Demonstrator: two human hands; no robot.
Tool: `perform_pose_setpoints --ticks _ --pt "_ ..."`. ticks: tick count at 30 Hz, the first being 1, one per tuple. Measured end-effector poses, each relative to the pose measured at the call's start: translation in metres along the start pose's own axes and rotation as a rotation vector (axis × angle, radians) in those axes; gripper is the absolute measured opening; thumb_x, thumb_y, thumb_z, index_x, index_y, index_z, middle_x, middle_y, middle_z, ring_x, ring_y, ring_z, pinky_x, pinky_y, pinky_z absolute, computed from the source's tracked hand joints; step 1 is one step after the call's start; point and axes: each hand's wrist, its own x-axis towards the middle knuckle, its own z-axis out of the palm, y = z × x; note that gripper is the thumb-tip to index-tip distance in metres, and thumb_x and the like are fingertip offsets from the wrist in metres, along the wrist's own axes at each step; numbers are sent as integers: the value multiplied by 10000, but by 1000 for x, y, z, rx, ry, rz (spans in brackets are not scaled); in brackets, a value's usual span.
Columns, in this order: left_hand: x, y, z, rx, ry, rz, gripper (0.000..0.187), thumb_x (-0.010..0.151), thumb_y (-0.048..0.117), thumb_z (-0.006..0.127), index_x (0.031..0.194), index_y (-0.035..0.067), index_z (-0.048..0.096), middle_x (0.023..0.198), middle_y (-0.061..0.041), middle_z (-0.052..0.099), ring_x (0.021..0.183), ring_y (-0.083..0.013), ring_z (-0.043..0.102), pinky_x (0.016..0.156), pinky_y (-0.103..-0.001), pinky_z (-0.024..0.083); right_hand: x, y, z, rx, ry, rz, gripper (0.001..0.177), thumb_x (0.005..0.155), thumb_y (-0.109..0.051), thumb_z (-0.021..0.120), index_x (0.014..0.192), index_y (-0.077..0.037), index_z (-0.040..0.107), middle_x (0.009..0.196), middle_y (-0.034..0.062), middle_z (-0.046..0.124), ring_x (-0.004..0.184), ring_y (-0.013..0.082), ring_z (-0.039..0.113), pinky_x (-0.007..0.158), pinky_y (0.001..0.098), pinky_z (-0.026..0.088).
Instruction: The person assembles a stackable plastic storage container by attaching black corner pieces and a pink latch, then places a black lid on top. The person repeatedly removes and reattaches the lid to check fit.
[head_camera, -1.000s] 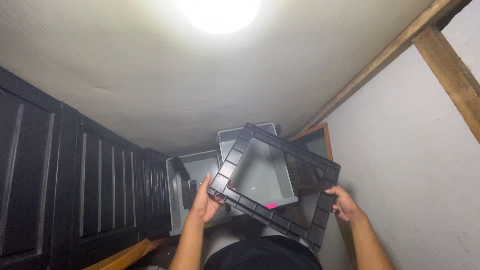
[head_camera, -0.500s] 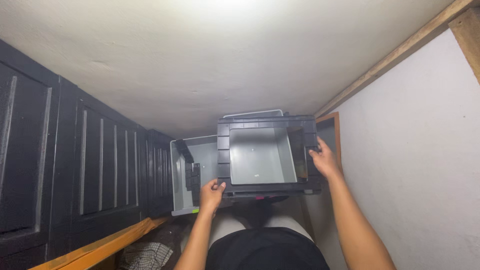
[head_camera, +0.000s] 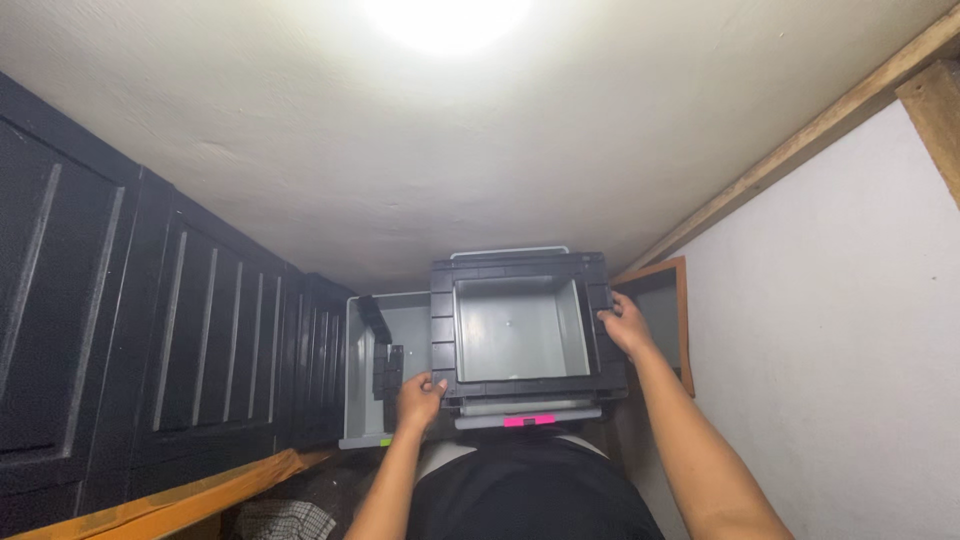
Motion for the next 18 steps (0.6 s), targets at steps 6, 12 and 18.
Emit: perform_pose_setpoints --ticks 6,12,18 --pt "7 -22 15 25 -22 15 549 810 286 834 1249 -7 680 1158 -213 741 1078 -304 737 946 -386 559 -1 3 1 -183 -3 33 695 908 -182 656 1554 -110 411 1501 198 524 1333 335 564 1115 434 430" --pt "-3 -31 11 70 -114 -35 456 817 311 805 1150 8 731 1024 -174 797 950 -269 774 864 -369 572 -14 3 -2 -267 -41 34 674 921 -185 638 1555 -129 414 1489 188 548 1272 310 640 1120 439 450" --pt "-7 -38 12 183 -104 6 432 851 347 816 991 -51 725 878 -190 758 823 -297 711 776 -408 562 -17 16 2 -303 -14 -5 669 936 -182 635 1560 -154 395 1491 201 498 1296 329 550 1084 467 426"
